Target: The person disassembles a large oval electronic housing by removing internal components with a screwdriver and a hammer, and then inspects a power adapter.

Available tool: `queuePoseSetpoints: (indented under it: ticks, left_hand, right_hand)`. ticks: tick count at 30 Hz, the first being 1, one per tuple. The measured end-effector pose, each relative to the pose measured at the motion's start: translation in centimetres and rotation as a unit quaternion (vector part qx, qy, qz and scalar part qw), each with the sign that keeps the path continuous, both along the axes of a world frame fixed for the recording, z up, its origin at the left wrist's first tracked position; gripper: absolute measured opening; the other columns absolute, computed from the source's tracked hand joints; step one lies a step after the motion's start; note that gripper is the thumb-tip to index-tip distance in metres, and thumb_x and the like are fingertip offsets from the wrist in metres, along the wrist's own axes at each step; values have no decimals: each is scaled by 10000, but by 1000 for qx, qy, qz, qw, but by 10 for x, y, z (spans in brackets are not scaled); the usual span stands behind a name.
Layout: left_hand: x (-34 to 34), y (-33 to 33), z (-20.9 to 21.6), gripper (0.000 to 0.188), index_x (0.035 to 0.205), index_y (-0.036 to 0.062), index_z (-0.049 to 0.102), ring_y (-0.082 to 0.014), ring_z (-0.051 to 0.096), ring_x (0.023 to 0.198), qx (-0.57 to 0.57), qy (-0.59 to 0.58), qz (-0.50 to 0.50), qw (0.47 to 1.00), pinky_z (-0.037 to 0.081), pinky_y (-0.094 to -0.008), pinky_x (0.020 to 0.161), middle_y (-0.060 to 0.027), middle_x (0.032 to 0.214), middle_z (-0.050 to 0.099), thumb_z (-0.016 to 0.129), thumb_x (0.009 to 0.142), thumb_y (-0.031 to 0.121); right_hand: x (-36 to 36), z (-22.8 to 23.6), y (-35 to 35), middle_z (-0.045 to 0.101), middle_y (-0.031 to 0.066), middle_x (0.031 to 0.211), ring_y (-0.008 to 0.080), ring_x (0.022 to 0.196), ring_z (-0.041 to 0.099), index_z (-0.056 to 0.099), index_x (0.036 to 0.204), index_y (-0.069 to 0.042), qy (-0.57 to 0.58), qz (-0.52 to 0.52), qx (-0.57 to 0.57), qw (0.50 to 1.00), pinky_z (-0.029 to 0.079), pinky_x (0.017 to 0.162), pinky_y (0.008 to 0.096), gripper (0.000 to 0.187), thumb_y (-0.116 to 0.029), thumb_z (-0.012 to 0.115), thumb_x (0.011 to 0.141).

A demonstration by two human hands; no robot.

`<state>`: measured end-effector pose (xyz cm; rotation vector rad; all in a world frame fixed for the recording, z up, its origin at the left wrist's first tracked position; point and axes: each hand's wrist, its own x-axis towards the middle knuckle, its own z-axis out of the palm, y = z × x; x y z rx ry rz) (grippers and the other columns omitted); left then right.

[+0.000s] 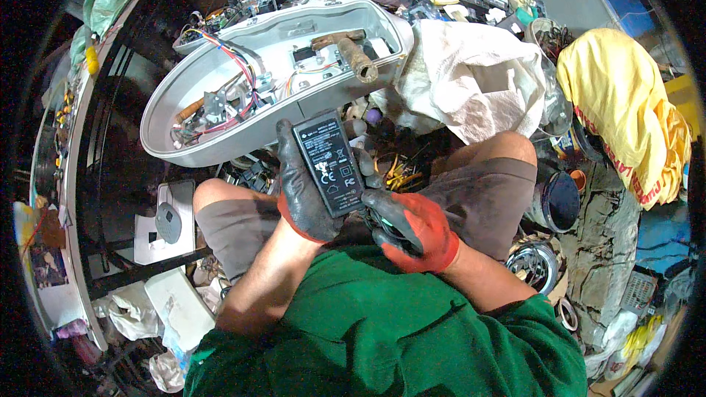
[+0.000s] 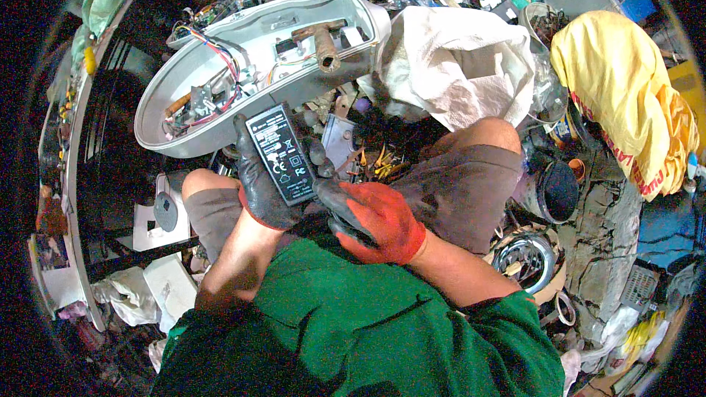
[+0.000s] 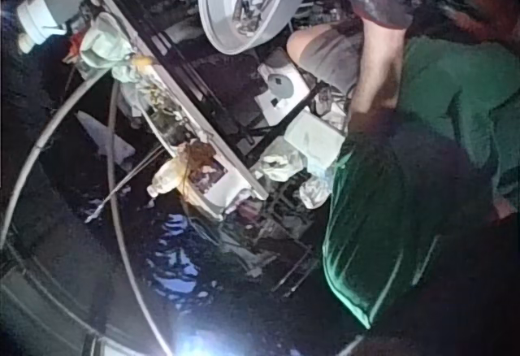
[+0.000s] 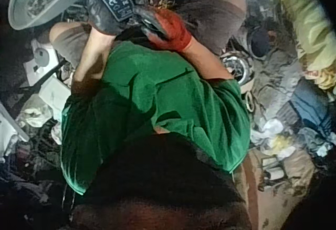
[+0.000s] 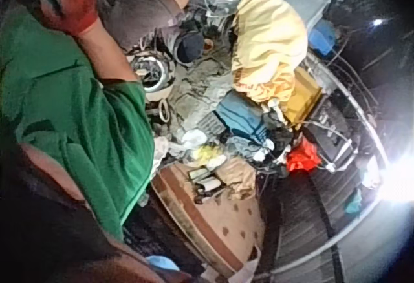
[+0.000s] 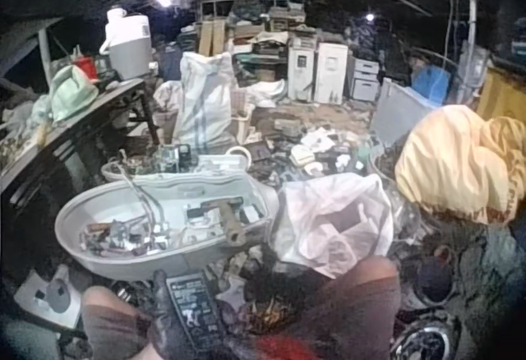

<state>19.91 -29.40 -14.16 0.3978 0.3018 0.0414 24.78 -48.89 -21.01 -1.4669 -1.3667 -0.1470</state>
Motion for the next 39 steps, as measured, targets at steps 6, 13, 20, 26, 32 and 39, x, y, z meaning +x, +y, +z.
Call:
queuePoseSetpoints:
  ticks: [6,13,20,26,32,39]
  left_hand:
    - [0,-1,-4,722,1109,91,595,-294,663,689,-5,-3,6,1000,574,-436,618,-165,820,664,332,884,725]
    - [2,2,-10,683,1120,94,581,-302,673,740,-45,7,45,998,585,-456,645,-162,863,670,339,903,694]
    - [5,0,-8,731,1169,71,571,-322,667,723,13,6,36,999,575,-468,666,-185,834,669,331,896,706]
    - [0,-7,-13,833,1278,4,502,-241,635,886,116,-48,69,990,544,-387,783,-140,982,645,352,883,722]
    - [-8,-7,-17,1065,1303,-32,469,-208,618,945,258,-106,36,960,516,-354,848,-109,1034,635,404,731,864]
    - [-19,-3,-21,1052,1374,8,403,-215,563,1075,441,-73,-8,894,472,-368,940,-109,1191,577,400,738,846]
  right_hand:
    - [8,25,-3,575,264,1197,364,1001,618,327,1362,52,82,68,-153,983,492,861,407,673,-83,617,770]
    - [3,26,2,524,247,1311,276,1217,518,197,1455,49,295,68,-97,948,399,1017,381,697,1,491,824]
    - [9,29,6,587,220,1237,277,1194,537,319,1395,51,234,30,-87,968,421,1001,382,624,-19,562,824]
    - [9,7,-6,612,186,1213,281,1118,597,462,1306,45,206,-38,-89,974,458,966,383,545,-31,621,791]
    - [7,8,-3,601,183,1226,237,1125,594,437,1337,50,282,-41,-155,946,443,972,343,540,-68,573,828]
    - [6,14,-2,601,205,1208,280,1099,606,433,1362,7,302,-40,-162,939,467,935,365,562,-152,581,844]
